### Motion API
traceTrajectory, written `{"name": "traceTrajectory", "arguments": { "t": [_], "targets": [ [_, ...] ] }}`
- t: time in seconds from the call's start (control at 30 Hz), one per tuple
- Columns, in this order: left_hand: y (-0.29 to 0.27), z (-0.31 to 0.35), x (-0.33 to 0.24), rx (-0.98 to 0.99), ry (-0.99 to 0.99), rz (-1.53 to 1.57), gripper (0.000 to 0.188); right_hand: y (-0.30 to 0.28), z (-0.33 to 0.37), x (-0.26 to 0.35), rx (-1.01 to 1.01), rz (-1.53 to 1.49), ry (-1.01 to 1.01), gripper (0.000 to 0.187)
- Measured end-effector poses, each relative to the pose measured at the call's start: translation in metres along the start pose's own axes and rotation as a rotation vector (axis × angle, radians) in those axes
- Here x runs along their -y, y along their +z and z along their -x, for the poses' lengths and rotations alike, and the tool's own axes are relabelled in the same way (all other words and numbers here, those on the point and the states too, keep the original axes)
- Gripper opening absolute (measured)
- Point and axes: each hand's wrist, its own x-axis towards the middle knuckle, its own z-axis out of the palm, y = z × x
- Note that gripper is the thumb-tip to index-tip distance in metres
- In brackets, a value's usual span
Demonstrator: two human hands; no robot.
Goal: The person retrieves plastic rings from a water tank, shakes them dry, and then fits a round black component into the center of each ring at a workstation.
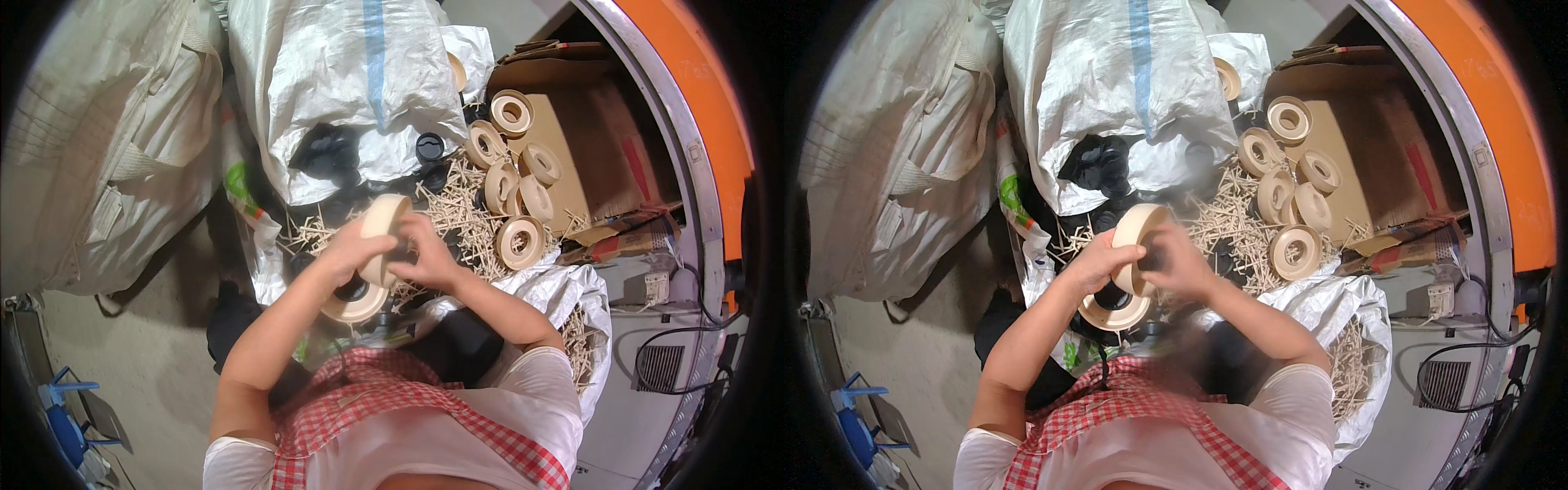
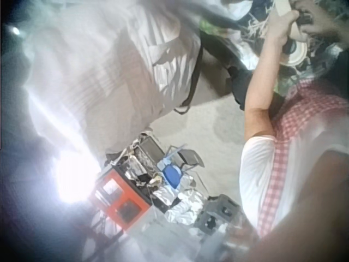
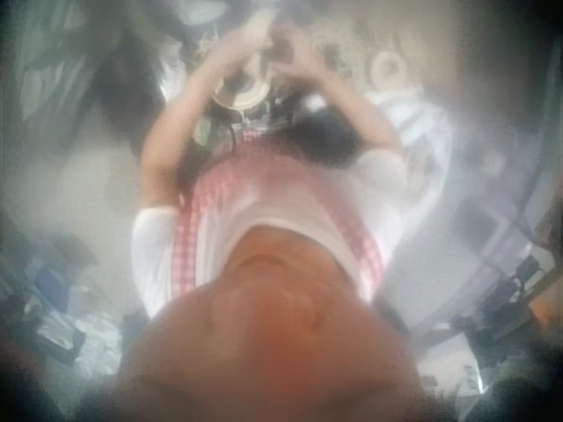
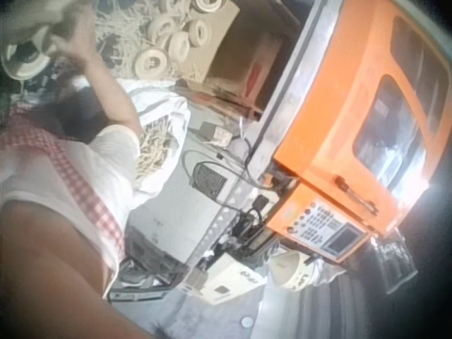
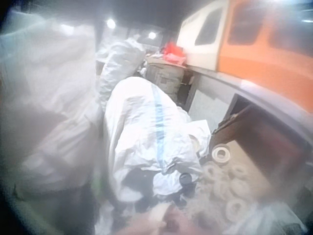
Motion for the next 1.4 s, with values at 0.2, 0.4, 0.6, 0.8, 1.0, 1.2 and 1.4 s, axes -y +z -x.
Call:
{"name": "traceTrajectory", "arguments": {
  "t": [0.2, 0.4, 0.6, 0.8, 1.0, 1.2, 1.4],
  "targets": [
    [0.018, 0.010, -0.005, -0.125, 0.096, -0.446, 0.046, 0.009, 0.003, -0.013, -0.022, -1.033, 0.830, 0.050],
    [0.006, 0.003, -0.005, -0.077, -0.108, -0.014, 0.036, 0.006, 0.015, -0.011, 0.094, 0.076, -0.210, 0.042],
    [0.008, 0.004, 0.004, -0.023, -0.013, -0.180, 0.044, 0.005, 0.016, 0.000, -0.024, -0.632, 0.380, 0.054],
    [0.023, 0.008, -0.005, -0.034, 0.121, -0.353, 0.047, -0.003, 0.006, 0.020, 0.033, -0.598, 0.473, 0.077],
    [0.022, 0.006, -0.016, -0.115, -0.159, -0.341, 0.029, 0.010, 0.023, -0.028, 0.102, 0.236, -0.327, 0.037],
    [0.009, 0.002, -0.006, -0.027, -0.185, -0.222, 0.034, -0.004, 0.011, -0.011, 0.261, -0.063, 0.017, 0.041],
    [0.012, -0.003, -0.001, -0.027, -0.039, -0.331, 0.041, -0.014, 0.006, 0.010, 0.214, -0.495, 0.482, 0.065]
  ]
}}
